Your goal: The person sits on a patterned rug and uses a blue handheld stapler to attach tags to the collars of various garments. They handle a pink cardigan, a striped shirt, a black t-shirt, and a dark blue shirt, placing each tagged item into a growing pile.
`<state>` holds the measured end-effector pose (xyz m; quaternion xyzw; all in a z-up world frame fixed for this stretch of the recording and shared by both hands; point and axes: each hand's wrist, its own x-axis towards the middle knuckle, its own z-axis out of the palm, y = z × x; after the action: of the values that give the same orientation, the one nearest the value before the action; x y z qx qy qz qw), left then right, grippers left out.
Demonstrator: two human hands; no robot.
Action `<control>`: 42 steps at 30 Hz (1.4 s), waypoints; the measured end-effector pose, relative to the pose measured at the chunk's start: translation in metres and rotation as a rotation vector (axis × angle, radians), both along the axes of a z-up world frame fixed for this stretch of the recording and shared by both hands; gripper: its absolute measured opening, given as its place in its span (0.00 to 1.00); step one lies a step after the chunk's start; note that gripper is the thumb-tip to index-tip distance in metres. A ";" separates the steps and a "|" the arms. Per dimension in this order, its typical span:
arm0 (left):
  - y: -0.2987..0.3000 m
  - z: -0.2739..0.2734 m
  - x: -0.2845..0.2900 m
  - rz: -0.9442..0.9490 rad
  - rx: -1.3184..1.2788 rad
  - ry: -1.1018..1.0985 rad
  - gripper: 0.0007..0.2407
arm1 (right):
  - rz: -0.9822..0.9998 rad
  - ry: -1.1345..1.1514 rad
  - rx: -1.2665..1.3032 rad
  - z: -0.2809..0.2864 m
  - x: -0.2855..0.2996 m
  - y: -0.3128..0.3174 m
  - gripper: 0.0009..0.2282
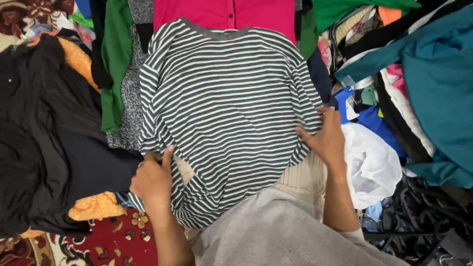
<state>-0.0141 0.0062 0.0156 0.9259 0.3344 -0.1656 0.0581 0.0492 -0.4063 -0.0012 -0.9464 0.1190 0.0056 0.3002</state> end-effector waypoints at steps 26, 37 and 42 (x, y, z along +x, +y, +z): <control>-0.039 0.041 -0.002 0.409 -1.522 -0.836 0.07 | -0.184 -0.255 0.019 -0.032 -0.005 -0.009 0.28; 0.015 0.096 -0.051 0.268 -1.071 -0.989 0.20 | -0.489 -0.354 1.386 0.007 -0.026 -0.091 0.05; 0.071 0.091 -0.110 -0.051 -0.805 -0.742 0.16 | -0.163 -0.054 0.925 0.081 -0.060 -0.099 0.10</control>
<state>-0.1242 0.0768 0.1068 0.8346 0.1789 0.0560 0.5180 -0.0109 -0.5054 0.0801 -0.7008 0.1701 0.0096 0.6928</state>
